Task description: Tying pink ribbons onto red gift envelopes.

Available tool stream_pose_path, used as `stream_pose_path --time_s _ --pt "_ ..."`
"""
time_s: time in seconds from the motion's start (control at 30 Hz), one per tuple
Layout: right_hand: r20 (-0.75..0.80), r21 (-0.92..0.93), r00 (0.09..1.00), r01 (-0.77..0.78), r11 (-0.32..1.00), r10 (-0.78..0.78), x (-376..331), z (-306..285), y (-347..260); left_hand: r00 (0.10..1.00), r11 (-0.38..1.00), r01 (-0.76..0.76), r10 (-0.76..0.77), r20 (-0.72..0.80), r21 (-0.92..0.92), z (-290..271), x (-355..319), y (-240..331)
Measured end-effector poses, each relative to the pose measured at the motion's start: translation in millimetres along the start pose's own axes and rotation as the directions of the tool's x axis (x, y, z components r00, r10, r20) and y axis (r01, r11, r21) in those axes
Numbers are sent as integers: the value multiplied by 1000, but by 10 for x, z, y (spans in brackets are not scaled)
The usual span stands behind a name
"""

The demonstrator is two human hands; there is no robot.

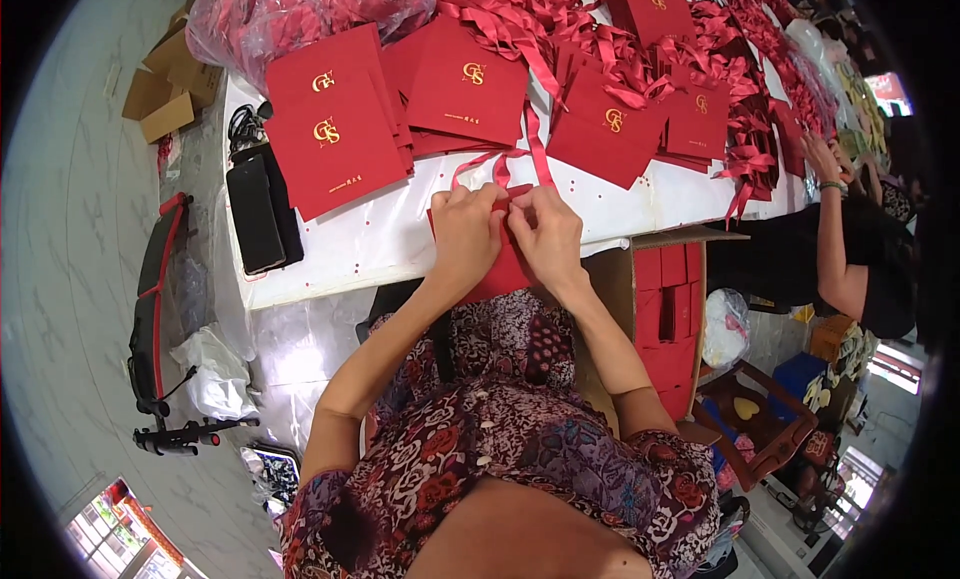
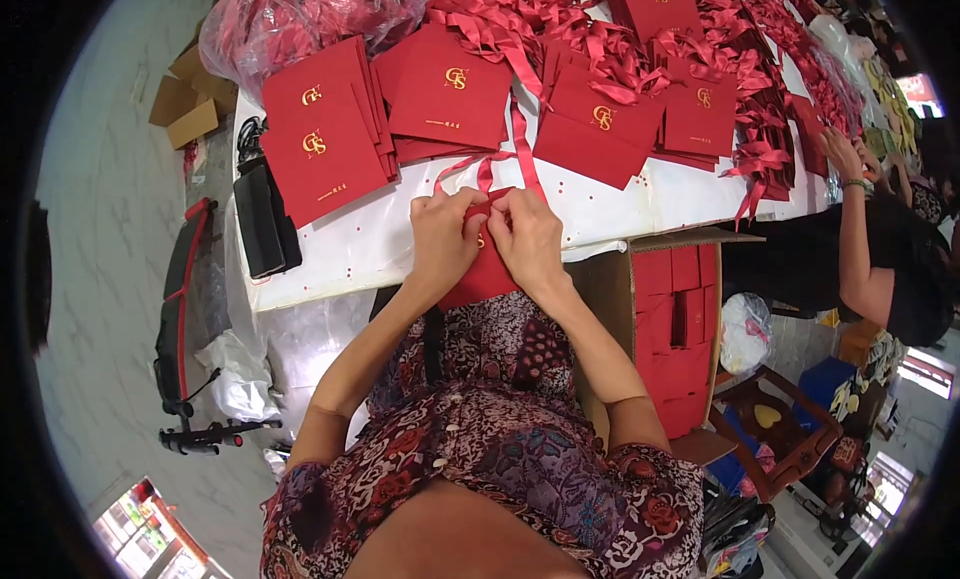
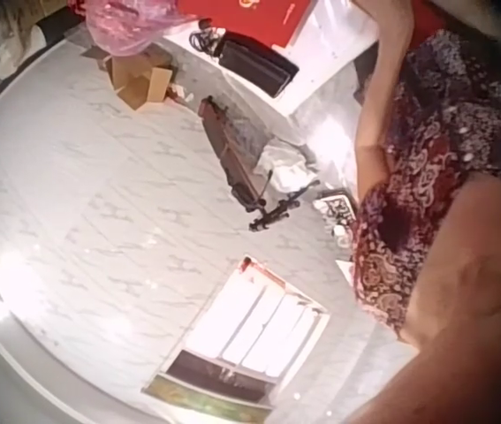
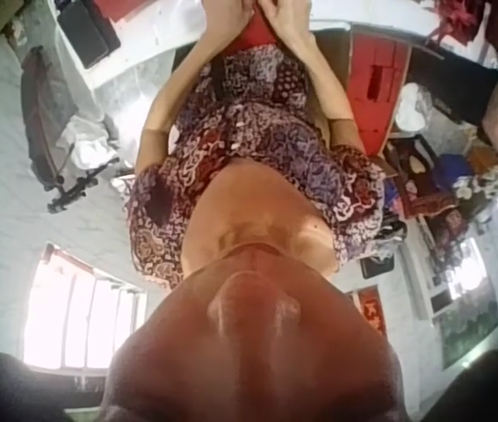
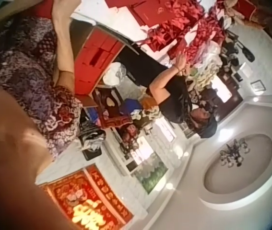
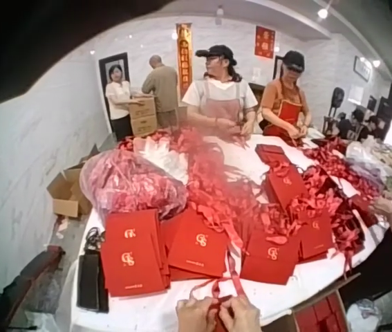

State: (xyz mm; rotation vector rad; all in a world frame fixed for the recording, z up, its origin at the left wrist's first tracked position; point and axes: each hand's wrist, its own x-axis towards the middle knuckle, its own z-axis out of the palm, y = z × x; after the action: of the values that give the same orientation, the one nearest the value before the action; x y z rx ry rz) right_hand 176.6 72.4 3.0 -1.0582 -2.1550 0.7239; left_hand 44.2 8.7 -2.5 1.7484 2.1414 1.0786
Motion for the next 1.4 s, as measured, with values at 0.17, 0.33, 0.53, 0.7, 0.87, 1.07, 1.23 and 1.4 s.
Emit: stream_pose_path --time_s 0.17,0.33,0.53,0.7,0.87,1.07,1.23,1.4 --pt "39 109 998 35 993 -40 -37 -15 117 999 993 49 -48 12 -112 -19 -2 -39" --pt "165 124 979 -139 982 118 117 -190 33 985 993 -89 99 139 -77 -134 67 -65" --pt "630 298 753 -458 838 187 394 -458 381 935 949 -313 312 169 -22 -266 98 -20" --pt "677 415 735 -427 804 41 494 -440 411 935 942 -330 316 161 66 -241 79 40" --pt "637 348 730 17 937 -250 516 -425 406 911 918 -394 385 146 39 -252 51 33" --pt "732 413 598 -11 911 -325 606 -455 483 897 909 -416 414 156 -24 -249 94 -9" --pt "761 406 606 -167 899 -231 599 -423 508 929 935 -343 352 118 -90 -303 153 -17" --pt "639 453 762 -488 746 110 507 -213 650 928 937 -301 330 172 -175 -260 147 24"
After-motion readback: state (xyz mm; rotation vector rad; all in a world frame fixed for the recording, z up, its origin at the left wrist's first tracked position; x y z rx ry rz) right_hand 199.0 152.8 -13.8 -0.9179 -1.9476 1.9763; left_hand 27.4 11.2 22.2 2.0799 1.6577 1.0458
